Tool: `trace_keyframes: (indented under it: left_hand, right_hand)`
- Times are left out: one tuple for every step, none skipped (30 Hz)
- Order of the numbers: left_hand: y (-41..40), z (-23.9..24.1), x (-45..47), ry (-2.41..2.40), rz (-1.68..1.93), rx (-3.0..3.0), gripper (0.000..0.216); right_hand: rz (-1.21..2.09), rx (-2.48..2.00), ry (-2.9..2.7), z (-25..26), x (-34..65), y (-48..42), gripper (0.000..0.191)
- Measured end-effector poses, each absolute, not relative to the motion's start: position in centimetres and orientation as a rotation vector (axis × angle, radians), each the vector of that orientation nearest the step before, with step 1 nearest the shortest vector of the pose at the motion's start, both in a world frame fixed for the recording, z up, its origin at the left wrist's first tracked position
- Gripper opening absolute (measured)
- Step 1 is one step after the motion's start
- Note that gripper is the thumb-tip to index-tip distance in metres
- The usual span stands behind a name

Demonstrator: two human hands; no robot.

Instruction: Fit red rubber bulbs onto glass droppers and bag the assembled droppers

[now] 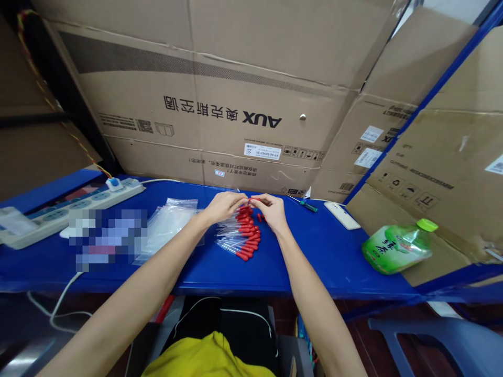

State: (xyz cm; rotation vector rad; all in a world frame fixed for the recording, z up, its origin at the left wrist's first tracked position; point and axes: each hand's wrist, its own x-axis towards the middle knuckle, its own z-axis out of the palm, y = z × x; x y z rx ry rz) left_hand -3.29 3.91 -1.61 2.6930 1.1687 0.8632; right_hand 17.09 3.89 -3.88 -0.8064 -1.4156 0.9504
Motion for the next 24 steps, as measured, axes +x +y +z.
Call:
trace_keyframes:
  left_hand:
    - [3.9, -1.6, -3.3, 1.171, 0.865, 2.693, 0.044]
    - [3.9, -1.6, -3.3, 1.173, 0.867, 2.694, 0.044]
    - [4.0, -1.7, -3.3, 1.177, 0.866, 2.696, 0.044]
    - [4.0, -1.7, -3.3, 1.179, 0.864, 2.701, 0.044]
    - [4.1, -1.8, -3.3, 1.181, 0.865, 2.705, 0.044]
    - [4.1, -1.9, -3.3, 1.181, 0.873, 2.707, 0.044]
    - [4.2, -2.0, -3.4, 1.179, 0.886, 2.708, 0.043]
    - [4.3, -2.1, -3.4, 1.174, 0.904, 2.707, 0.042]
    - [4.4, -2.1, -3.4, 1.168, 0.927, 2.704, 0.041]
    - [4.5, -2.2, -3.5, 1.162, 0.953, 2.7, 0.04]
    - [4.6, -2.2, -3.5, 1.156, 0.976, 2.693, 0.039]
    - [4.6, -2.2, -3.6, 1.15, 0.994, 2.684, 0.038]
    - [4.6, -2.2, -3.6, 1.147, 1.004, 2.672, 0.038]
    - [4.6, -2.1, -3.6, 1.145, 1.002, 2.655, 0.038]
    - [4.5, -2.1, -3.6, 1.146, 0.992, 2.636, 0.04]
    - [4.5, -2.1, -3.6, 1.146, 0.973, 2.621, 0.041]
    - [4.5, -2.1, -3.6, 1.139, 0.953, 2.609, 0.043]
    - [4.5, -2.1, -3.5, 1.124, 0.942, 2.604, 0.045]
    - [4.5, -2.1, -3.4, 1.103, 0.94, 2.605, 0.046]
    - [4.6, -2.2, -3.4, 1.078, 0.949, 2.611, 0.046]
    - [4.6, -2.2, -3.4, 1.052, 0.964, 2.619, 0.045]
    - [4.7, -2.3, -3.3, 1.031, 0.981, 2.626, 0.045]
    - [4.7, -2.3, -3.3, 1.016, 0.996, 2.632, 0.044]
    - [4.8, -2.3, -3.4, 1.004, 1.004, 2.638, 0.044]
  right_hand:
    - [0.944, -0.804, -1.426, -3.9, 17.1, 3.9, 0.036]
    - [0.938, -0.8, -1.439, -3.9, 17.2, 4.0, 0.036]
    - [0.935, -0.796, -1.453, -3.9, 17.2, 4.0, 0.035]
    - [0.935, -0.792, -1.467, -4.0, 17.3, 4.1, 0.034]
    - [0.941, -0.788, -1.482, -4.0, 17.3, 4.1, 0.034]
    - [0.95, -0.785, -1.493, -4.0, 17.3, 4.2, 0.034]
    - [0.961, -0.783, -1.501, -4.0, 17.4, 4.3, 0.035]
    - [0.972, -0.784, -1.507, -4.0, 17.4, 4.3, 0.036]
    - [0.98, -0.787, -1.509, -4.0, 17.5, 4.4, 0.037]
    - [0.983, -0.794, -1.51, -3.9, 17.6, 4.4, 0.038]
    - [0.982, -0.804, -1.511, -3.9, 17.7, 4.5, 0.039]
    - [0.978, -0.814, -1.514, -3.8, 17.8, 4.5, 0.04]
    - [0.975, -0.823, -1.52, -3.8, 17.9, 4.6, 0.04]
    - [0.973, -0.828, -1.525, -3.8, 18.1, 4.7, 0.04]
    - [0.971, -0.829, -1.529, -3.8, 18.2, 4.7, 0.039]
    - [0.969, -0.826, -1.532, -3.8, 18.3, 4.8, 0.038]
    - [0.967, -0.821, -1.534, -3.8, 18.4, 4.8, 0.038]
    - [0.962, -0.815, -1.533, -3.8, 18.4, 4.8, 0.037]
    - [0.957, -0.811, -1.532, -3.8, 18.5, 4.9, 0.037]
    - [0.951, -0.809, -1.53, -3.9, 18.4, 4.9, 0.038]
    - [0.946, -0.809, -1.527, -3.9, 18.4, 4.9, 0.038]
    - [0.943, -0.81, -1.523, -3.9, 18.4, 4.9, 0.038]
    - [0.944, -0.812, -1.518, -4.0, 18.3, 4.8, 0.039]
    - [0.947, -0.815, -1.514, -4.0, 18.2, 4.8, 0.039]
